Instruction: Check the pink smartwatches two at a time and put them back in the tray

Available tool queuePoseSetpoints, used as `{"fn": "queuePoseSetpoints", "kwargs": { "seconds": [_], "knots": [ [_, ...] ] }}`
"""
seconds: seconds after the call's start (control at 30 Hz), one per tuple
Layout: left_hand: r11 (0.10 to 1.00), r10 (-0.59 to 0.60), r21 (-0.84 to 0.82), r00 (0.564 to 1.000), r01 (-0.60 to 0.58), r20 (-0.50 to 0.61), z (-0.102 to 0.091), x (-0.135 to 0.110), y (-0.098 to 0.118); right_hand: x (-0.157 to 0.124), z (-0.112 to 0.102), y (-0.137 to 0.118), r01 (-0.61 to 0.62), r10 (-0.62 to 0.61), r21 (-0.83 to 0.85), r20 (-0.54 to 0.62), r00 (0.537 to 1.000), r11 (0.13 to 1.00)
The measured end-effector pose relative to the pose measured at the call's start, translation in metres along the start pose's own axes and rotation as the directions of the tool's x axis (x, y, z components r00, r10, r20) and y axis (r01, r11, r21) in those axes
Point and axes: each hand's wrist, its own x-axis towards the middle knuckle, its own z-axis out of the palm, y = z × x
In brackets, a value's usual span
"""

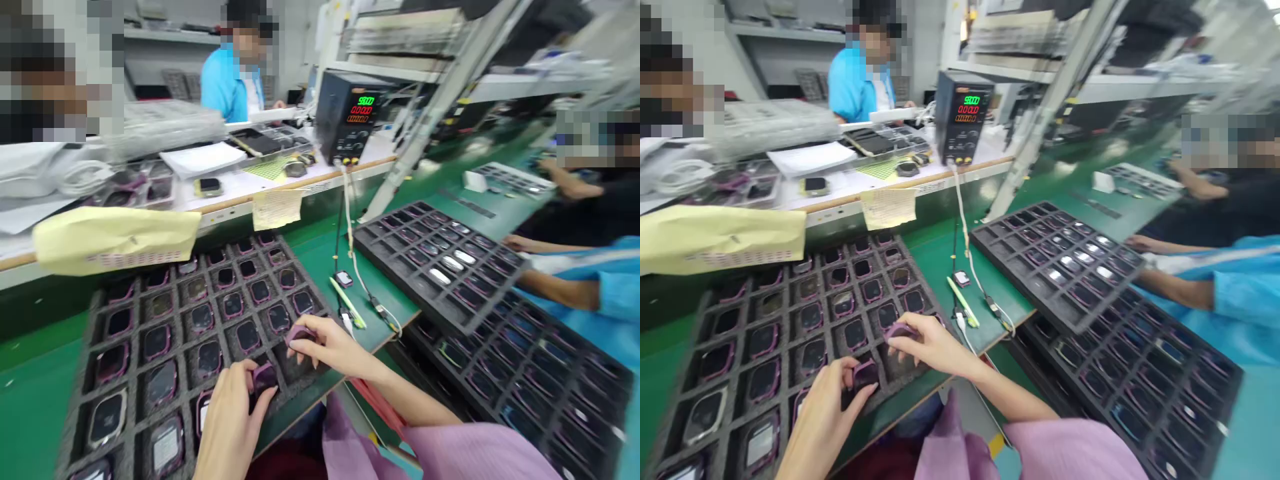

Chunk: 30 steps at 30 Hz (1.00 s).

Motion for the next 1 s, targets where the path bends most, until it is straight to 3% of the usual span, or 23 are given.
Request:
{"fn": "queuePoseSetpoints", "kwargs": {
  "seconds": [0.13, 0.23, 0.3, 0.37, 0.47, 0.57, 0.63, 0.7, 0.83, 1.0],
  "knots": [
    [0.988, -0.01, -0.152, 0.998, 0.001, -0.056, 0.004, -0.003, 0.002, -0.003, 0.011, 0.013, -0.003, 0.021, 0.222, -0.08, 0.997, 0.975],
    [0.941, -0.149, -0.304, 0.989, 0.149, 0.023, 0.004, -0.008, 0.004, -0.007, 0.018, 0.017, 0.021, 0.014, 0.33, -0.104, 0.995, 0.944],
    [0.864, -0.244, -0.444, 0.969, 0.237, 0.044, 0.0, -0.01, 0.006, -0.011, 0.019, 0.017, 0.032, 0.005, 0.389, -0.095, 0.995, 0.92],
    [0.706, -0.33, -0.651, 0.943, 0.279, 0.046, -0.009, -0.01, 0.007, -0.015, 0.019, 0.015, 0.041, -0.005, 0.444, -0.08, 0.997, 0.895],
    [0.38, -0.393, -0.878, 0.91, 0.29, 0.13, -0.023, -0.004, 0.014, -0.019, 0.015, 0.012, 0.043, -0.02, 0.507, -0.05, 0.999, 0.861],
    [0.146, -0.345, -0.942, 0.908, 0.301, 0.236, -0.027, 0.007, 0.026, -0.019, 0.008, 0.01, 0.02, -0.029, 0.539, 0.009, 1.0, 0.842],
    [0.056, -0.303, -0.946, 0.909, 0.319, 0.288, -0.023, 0.016, 0.034, -0.015, 0.0, 0.007, 0.0, -0.039, 0.547, 0.059, 0.998, 0.837],
    [0.097, -0.267, -0.941, 0.92, 0.324, 0.289, -0.016, 0.025, 0.04, -0.008, -0.01, 0.004, -0.025, -0.046, 0.545, 0.117, 0.992, 0.838],
    [0.331, -0.266, -0.897, 0.941, 0.292, 0.209, -0.005, 0.034, 0.043, 0.006, -0.027, -0.004, -0.098, -0.023, 0.517, 0.222, 0.975, 0.85],
    [0.507, -0.324, -0.785, 0.922, 0.357, 0.21, -0.005, 0.029, 0.043, 0.016, -0.033, -0.007, -0.198, 0.006, 0.539, 0.336, 0.942, 0.819]
  ]
}}
